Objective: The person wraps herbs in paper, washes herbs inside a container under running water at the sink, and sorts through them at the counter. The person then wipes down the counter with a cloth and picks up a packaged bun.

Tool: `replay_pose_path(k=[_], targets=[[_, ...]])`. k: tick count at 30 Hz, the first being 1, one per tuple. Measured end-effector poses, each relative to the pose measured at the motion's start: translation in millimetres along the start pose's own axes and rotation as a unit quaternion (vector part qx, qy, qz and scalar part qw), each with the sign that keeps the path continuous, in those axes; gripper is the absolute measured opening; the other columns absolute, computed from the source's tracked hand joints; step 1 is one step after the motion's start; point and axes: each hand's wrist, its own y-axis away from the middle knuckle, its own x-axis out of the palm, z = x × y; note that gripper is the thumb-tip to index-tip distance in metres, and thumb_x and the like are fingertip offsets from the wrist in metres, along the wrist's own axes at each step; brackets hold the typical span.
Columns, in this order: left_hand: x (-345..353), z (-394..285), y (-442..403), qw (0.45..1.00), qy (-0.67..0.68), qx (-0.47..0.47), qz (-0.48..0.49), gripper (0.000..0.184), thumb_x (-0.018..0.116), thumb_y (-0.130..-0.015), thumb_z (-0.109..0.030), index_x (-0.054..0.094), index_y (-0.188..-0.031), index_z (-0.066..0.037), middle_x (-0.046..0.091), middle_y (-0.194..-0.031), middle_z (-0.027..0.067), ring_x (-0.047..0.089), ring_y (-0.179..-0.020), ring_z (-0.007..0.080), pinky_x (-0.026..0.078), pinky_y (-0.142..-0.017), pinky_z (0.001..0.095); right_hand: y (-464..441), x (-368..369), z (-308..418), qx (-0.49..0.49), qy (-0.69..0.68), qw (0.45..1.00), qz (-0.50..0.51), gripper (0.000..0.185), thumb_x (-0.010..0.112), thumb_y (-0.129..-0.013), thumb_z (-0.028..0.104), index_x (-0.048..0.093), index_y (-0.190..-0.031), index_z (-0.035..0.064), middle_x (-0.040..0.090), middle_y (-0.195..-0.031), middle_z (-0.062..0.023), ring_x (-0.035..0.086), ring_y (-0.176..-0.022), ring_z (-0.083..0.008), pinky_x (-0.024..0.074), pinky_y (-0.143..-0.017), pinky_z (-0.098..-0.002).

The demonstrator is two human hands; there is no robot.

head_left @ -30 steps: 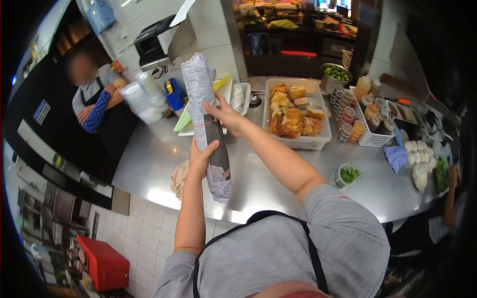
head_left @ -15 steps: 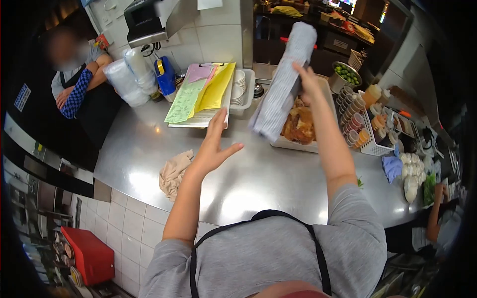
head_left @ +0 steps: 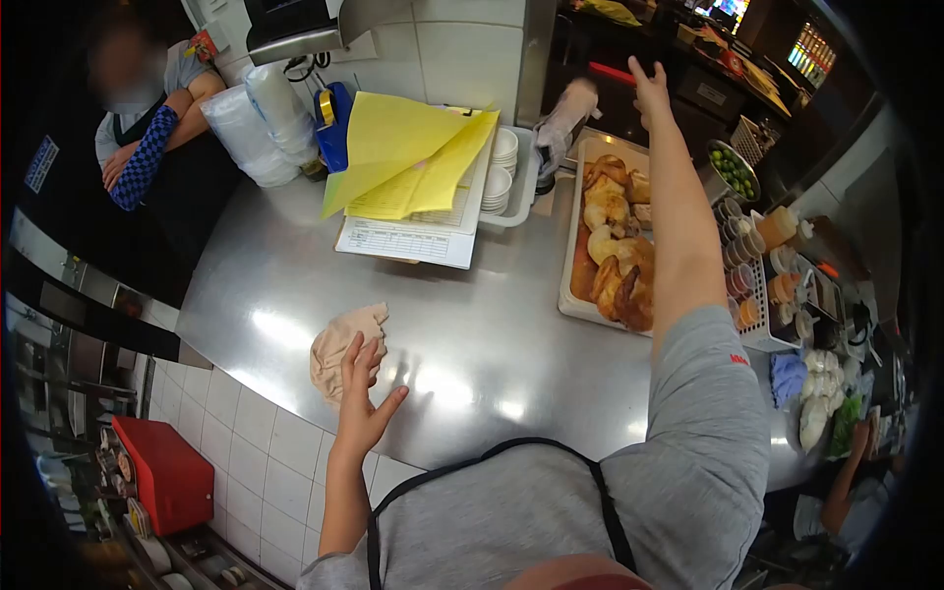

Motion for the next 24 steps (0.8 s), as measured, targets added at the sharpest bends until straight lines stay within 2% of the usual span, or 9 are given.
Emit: replay_pose_path(k=[2, 3, 6, 11, 15, 18, 20, 22, 24], targets=[[3, -7, -2, 0.999, -0.004, 0.026, 0.024, 0.070, 0.069, -0.073, -0.008, 0.035, -0.134, -0.012, 0.021, -0.142, 0.0093, 0.043, -0.118, 0.0283, 0.041, -0.092, 0.0397, 34, -36, 15, -0.035, -0.018, 0.980, 0.196, 0.054, 0.060, -0.083, 0.038, 0.043, -0.127, 0.0129, 0.051, -0.120, -0.0056, 0.049, -0.111, -0.0172, 0.0393, -0.089, -0.0381], [4, -11, -4, 0.998, -0.014, 0.050, 0.045, 0.069, 0.068, -0.072, -0.006, 0.036, -0.134, -0.012, 0.021, -0.142, 0.0080, 0.043, -0.118, 0.0280, 0.041, -0.093, 0.0406, 48, -54, 21, -0.035, -0.013, 0.982, 0.184, 0.054, 0.060, -0.083, 0.038, 0.043, -0.127, 0.0129, 0.051, -0.120, -0.0056, 0.049, -0.111, -0.0172, 0.0393, -0.089, -0.0381], [7, -21, -7, 0.990, -0.034, 0.121, 0.061, 0.062, 0.069, -0.074, -0.011, 0.042, -0.130, -0.011, 0.025, -0.141, 0.0106, 0.044, -0.116, 0.0271, 0.040, -0.091, 0.0387, 117, -132, 31, -0.089, -0.062, 0.957, 0.268, 0.013, 0.054, -0.088, 0.017, 0.059, -0.099, 0.0113, 0.060, -0.099, 0.0018, 0.056, -0.092, -0.0095, 0.0420, -0.079, -0.0222], [9, -26, 3, 0.981, 0.013, 0.158, 0.109, 0.055, 0.067, -0.075, -0.009, 0.047, -0.126, -0.011, 0.031, -0.139, 0.0097, 0.046, -0.114, 0.0248, 0.040, -0.088, 0.0359, 246, -343, 25, -0.119, -0.008, 0.991, 0.056, 0.023, 0.055, -0.088, 0.026, 0.061, -0.093, 0.0039, 0.063, -0.093, -0.0033, 0.058, -0.090, -0.0120, 0.0426, -0.080, -0.0246], [14, -15, 9, 0.971, 0.004, 0.169, 0.169, 0.051, 0.066, -0.076, -0.009, 0.049, -0.124, -0.010, 0.037, -0.135, 0.0084, 0.048, -0.111, 0.0234, 0.040, -0.088, 0.0365, 348, -484, 6, 0.049, 0.154, 0.959, -0.231, 0.042, 0.060, -0.080, 0.045, 0.058, -0.099, 0.0076, 0.061, -0.096, -0.0036, 0.056, -0.091, -0.0138, 0.0411, -0.080, -0.0288], [26, -22, 13, 0.961, -0.008, 0.171, 0.219, 0.048, 0.066, -0.076, -0.010, 0.051, -0.122, -0.009, 0.040, -0.132, 0.0089, 0.050, -0.108, 0.0236, 0.041, -0.089, 0.0364, 394, -497, 0, 0.140, 0.146, 0.953, -0.227, 0.055, 0.063, -0.076, 0.050, 0.054, -0.109, 0.0075, 0.057, -0.103, -0.0051, 0.054, -0.093, -0.0159, 0.0401, -0.080, -0.0293], [36, -39, 16, 0.941, -0.007, 0.226, 0.250, 0.046, 0.065, -0.076, -0.009, 0.051, -0.120, -0.007, 0.043, -0.131, 0.0089, 0.052, -0.107, 0.0219, 0.041, -0.088, 0.0334, 397, -490, -16, 0.179, 0.310, 0.929, -0.091, 0.073, 0.068, -0.070, 0.050, 0.044, -0.124, 0.0072, 0.049, -0.121, -0.0104, 0.047, -0.110, -0.0238, 0.0393, -0.087, -0.0350], [49, -57, 25, 0.940, -0.005, 0.235, 0.246, 0.045, 0.065, -0.076, -0.009, 0.052, -0.119, -0.007, 0.044, -0.129, 0.0092, 0.052, -0.106, 0.0218, 0.041, -0.088, 0.0327, 394, -460, -46, 0.090, 0.297, 0.951, 0.002, 0.091, 0.075, -0.063, 0.048, 0.032, -0.135, 0.0123, 0.036, -0.134, -0.0151, 0.034, -0.124, -0.0325, 0.0350, -0.096, -0.0411], [61, -75, 38, 0.935, 0.006, 0.252, 0.249, 0.044, 0.065, -0.076, -0.009, 0.053, -0.118, -0.006, 0.047, -0.126, 0.0099, 0.053, -0.104, 0.0218, 0.041, -0.088, 0.0323, 382, -438, -84, -0.028, 0.415, 0.906, 0.079, 0.103, 0.079, -0.056, 0.046, 0.024, -0.139, 0.0193, 0.025, -0.141, -0.0186, 0.023, -0.130, -0.0368, 0.0292, -0.102, -0.0443]])
